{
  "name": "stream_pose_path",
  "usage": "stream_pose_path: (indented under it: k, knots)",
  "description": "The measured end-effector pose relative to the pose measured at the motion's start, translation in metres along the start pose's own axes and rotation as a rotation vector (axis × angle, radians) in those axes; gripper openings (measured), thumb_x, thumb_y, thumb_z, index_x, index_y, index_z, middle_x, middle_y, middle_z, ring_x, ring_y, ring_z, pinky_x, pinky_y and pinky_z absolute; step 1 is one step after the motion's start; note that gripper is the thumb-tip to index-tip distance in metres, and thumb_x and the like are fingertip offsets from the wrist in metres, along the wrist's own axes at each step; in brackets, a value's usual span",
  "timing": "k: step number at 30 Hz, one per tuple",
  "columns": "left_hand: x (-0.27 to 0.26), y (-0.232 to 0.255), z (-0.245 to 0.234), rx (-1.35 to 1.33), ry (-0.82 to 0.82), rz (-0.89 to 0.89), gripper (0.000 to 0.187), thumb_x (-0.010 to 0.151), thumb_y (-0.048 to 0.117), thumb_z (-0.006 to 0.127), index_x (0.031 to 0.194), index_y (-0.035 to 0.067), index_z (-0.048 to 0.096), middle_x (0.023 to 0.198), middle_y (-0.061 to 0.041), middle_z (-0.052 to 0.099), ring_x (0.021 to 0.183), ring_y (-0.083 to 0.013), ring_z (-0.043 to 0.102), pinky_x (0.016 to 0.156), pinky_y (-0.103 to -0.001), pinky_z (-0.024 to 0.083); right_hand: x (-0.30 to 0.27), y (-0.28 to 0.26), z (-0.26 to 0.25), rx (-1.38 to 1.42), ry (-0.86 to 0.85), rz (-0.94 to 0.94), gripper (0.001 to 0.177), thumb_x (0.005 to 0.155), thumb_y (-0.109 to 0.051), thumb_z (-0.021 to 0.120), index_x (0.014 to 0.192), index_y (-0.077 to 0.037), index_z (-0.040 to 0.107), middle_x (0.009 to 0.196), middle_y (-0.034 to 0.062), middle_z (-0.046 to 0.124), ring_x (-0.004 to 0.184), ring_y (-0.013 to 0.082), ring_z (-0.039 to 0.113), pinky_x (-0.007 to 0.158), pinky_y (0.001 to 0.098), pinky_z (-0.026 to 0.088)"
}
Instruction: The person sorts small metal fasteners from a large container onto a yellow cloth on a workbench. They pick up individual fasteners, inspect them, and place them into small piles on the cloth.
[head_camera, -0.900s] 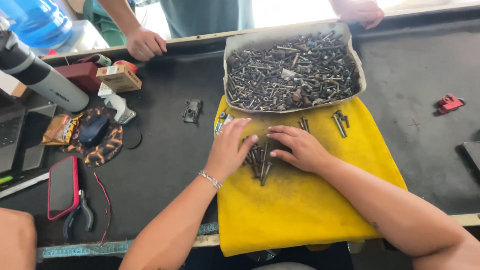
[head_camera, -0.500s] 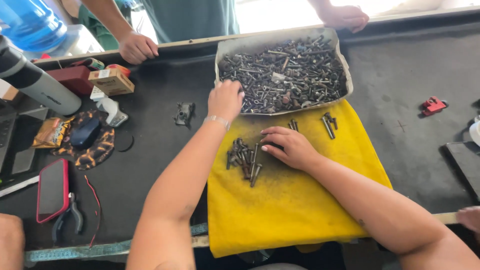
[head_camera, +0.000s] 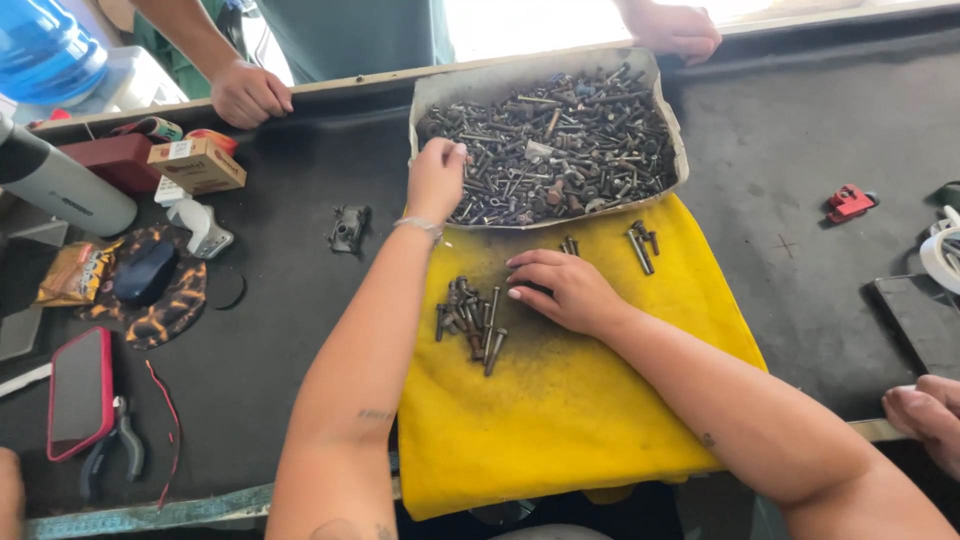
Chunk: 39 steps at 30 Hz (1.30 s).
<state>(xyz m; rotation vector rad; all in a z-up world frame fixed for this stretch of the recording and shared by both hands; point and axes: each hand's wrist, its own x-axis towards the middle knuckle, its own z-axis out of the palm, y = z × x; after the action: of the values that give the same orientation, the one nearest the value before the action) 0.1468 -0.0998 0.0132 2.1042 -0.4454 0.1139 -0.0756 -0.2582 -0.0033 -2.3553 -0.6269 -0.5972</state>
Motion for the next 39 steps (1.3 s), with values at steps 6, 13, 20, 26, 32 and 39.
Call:
stream_pose_path:
  k: [6, 13, 20, 26, 32, 39]
  knots:
    - [-0.087, 0.044, -0.02, -0.965, -0.279, -0.386, 0.015, 0.107, 0.024, 0.054, 0.111, 0.011, 0.06, 0.105, -0.004, 0.076, 0.086, -0.0102, 0.071, 0.073, -0.022, 0.062, 0.003, -0.007, -0.003, 0.026, -0.01, 0.014, 0.021, 0.098, -0.03, 0.069, 0.106, -0.012, 0.075, 0.113, 0.008, 0.074, 0.104, 0.0324, 0.072, 0.082, 0.0456, 0.059]
    - [-0.131, 0.035, -0.012, -0.996, -0.336, -0.433, 0.013, 0.107, 0.029, 0.057, 0.109, 0.018, 0.064, 0.101, 0.003, 0.075, 0.078, -0.0048, 0.062, 0.063, -0.018, 0.056, 0.001, -0.007, 0.0, -0.005, 0.009, 0.024, 0.023, 0.099, -0.03, 0.068, 0.112, -0.012, 0.073, 0.113, 0.0083, 0.073, 0.103, 0.0334, 0.072, 0.082, 0.0457, 0.059]
    - [-0.143, 0.04, -0.005, -1.022, -0.361, -0.435, 0.014, 0.106, 0.03, 0.06, 0.112, 0.018, 0.065, 0.095, 0.004, 0.071, 0.07, -0.0012, 0.052, 0.058, -0.013, 0.048, -0.002, -0.01, -0.004, -0.053, 0.164, 0.007, 0.027, 0.095, -0.028, 0.073, 0.12, -0.016, 0.071, 0.11, 0.004, 0.071, 0.096, 0.0283, 0.072, 0.078, 0.043, 0.058]
    - [-0.153, 0.051, -0.009, -1.041, -0.444, -0.336, 0.024, 0.106, 0.023, 0.06, 0.128, 0.016, 0.066, 0.093, 0.0, 0.07, 0.065, 0.0011, 0.046, 0.054, -0.012, 0.043, -0.005, -0.007, -0.002, -0.118, 0.303, -0.114, 0.031, 0.089, -0.021, 0.082, 0.118, -0.015, 0.073, 0.105, 0.0062, 0.066, 0.092, 0.0305, 0.07, 0.078, 0.0428, 0.058]
    - [-0.156, 0.049, -0.002, -1.031, -0.452, -0.356, 0.02, 0.102, 0.024, 0.068, 0.121, 0.016, 0.067, 0.093, -0.001, 0.072, 0.064, 0.0001, 0.05, 0.052, -0.011, 0.042, -0.007, -0.003, -0.004, -0.125, 0.355, -0.157, 0.023, 0.09, -0.016, 0.081, 0.113, -0.014, 0.076, 0.099, 0.0064, 0.063, 0.087, 0.029, 0.067, 0.077, 0.0425, 0.058]
    - [-0.159, 0.047, 0.005, -0.971, -0.512, -0.436, 0.018, 0.1, 0.028, 0.07, 0.111, 0.014, 0.066, 0.093, -0.001, 0.074, 0.064, 0.0002, 0.051, 0.05, -0.011, 0.039, -0.005, -0.006, -0.01, -0.092, 0.4, -0.164, 0.008, 0.094, -0.015, 0.078, 0.101, -0.012, 0.078, 0.093, 0.0059, 0.062, 0.081, 0.028, 0.066, 0.073, 0.0408, 0.057]
